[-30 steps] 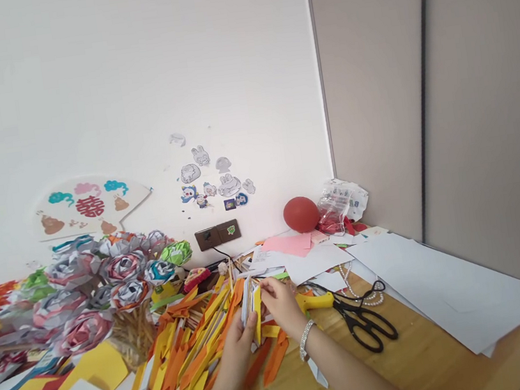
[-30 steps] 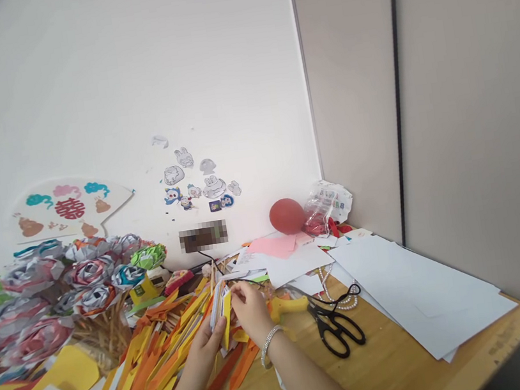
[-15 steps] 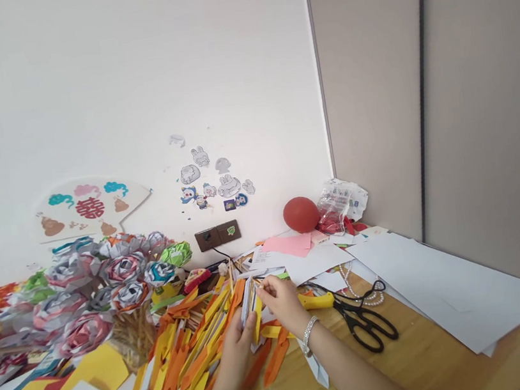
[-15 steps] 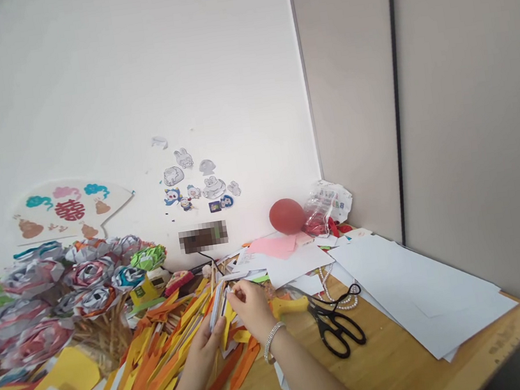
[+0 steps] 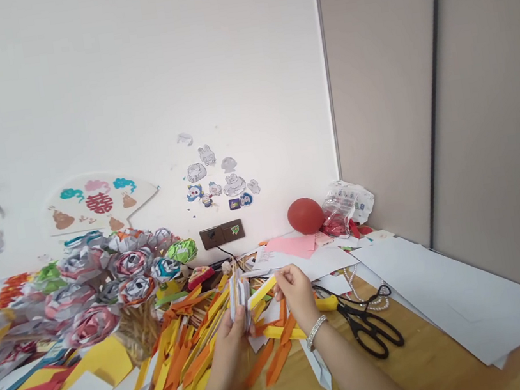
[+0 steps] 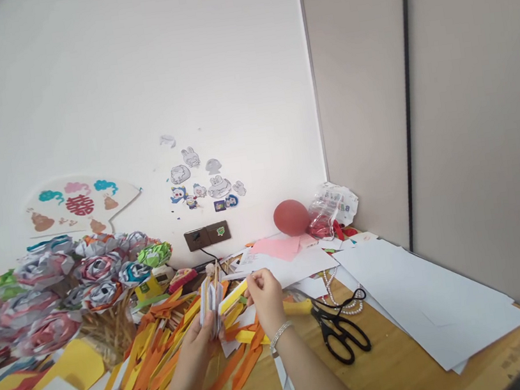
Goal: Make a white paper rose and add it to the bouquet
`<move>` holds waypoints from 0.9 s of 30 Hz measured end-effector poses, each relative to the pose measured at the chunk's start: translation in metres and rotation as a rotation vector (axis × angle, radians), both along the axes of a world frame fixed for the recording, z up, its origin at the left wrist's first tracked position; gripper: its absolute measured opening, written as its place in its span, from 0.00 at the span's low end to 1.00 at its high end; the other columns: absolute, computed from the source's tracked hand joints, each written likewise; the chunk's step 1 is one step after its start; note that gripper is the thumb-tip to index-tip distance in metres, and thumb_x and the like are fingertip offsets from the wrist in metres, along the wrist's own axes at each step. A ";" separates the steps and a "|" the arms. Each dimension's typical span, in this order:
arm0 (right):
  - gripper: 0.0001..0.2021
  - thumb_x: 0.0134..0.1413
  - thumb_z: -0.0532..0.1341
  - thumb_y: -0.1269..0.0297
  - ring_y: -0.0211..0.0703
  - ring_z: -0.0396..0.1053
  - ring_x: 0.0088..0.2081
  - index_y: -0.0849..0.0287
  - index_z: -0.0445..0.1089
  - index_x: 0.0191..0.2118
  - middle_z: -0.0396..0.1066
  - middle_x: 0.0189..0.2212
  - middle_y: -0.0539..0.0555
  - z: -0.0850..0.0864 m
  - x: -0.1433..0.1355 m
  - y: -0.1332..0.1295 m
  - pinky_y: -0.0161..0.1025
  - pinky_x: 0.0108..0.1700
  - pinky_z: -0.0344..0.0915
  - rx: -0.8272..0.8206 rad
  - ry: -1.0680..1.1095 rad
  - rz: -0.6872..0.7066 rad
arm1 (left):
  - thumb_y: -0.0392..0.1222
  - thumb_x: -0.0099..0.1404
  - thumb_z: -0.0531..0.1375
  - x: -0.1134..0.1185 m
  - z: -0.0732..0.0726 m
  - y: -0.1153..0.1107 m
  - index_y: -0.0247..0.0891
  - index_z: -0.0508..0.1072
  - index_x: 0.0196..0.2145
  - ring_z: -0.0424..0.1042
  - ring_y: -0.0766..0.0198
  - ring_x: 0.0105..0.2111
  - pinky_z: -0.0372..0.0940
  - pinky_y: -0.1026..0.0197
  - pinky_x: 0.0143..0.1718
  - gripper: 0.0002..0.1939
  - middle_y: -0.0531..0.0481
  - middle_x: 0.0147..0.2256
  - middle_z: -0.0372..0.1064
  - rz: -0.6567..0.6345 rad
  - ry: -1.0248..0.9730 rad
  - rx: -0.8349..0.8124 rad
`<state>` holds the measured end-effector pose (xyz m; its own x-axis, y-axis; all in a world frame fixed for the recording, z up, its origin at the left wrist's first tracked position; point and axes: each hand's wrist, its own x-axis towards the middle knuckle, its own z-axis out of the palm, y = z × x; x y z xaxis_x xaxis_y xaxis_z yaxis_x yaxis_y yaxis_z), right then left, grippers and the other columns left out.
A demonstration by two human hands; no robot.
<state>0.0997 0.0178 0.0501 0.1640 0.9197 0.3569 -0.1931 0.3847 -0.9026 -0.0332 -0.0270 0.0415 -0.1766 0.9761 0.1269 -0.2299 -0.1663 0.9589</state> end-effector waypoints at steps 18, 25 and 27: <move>0.08 0.45 0.57 0.63 0.37 0.65 0.15 0.56 0.54 0.26 0.68 0.17 0.47 -0.003 -0.038 -0.030 0.34 0.20 0.62 -0.082 0.079 0.095 | 0.52 0.49 0.64 -0.006 0.013 -0.007 0.38 0.68 0.30 0.59 0.71 0.21 0.58 0.66 0.25 0.17 0.58 0.22 0.61 0.000 -0.175 0.147; 0.14 0.42 0.54 0.70 0.32 0.59 0.13 0.61 0.60 0.40 0.65 0.15 0.43 -0.005 -0.044 -0.034 0.29 0.17 0.58 -0.112 -0.050 0.368 | 0.53 0.52 0.62 -0.006 0.008 -0.009 0.40 0.65 0.37 0.59 0.71 0.16 0.55 0.68 0.20 0.19 0.61 0.17 0.59 -0.092 -0.171 0.085; 0.14 0.42 0.53 0.70 0.31 0.58 0.11 0.61 0.62 0.39 0.63 0.13 0.42 -0.005 -0.043 -0.034 0.29 0.16 0.56 -0.142 -0.104 0.414 | 0.53 0.52 0.61 -0.008 0.005 -0.007 0.39 0.65 0.37 0.58 0.71 0.15 0.54 0.68 0.18 0.19 0.61 0.15 0.58 -0.135 -0.145 0.054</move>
<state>0.0567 -0.0157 0.0454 -0.2584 0.9413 0.2172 -0.2100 0.1647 -0.9637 -0.0411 -0.0338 0.0462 -0.0650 0.9846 0.1623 -0.3889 -0.1748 0.9046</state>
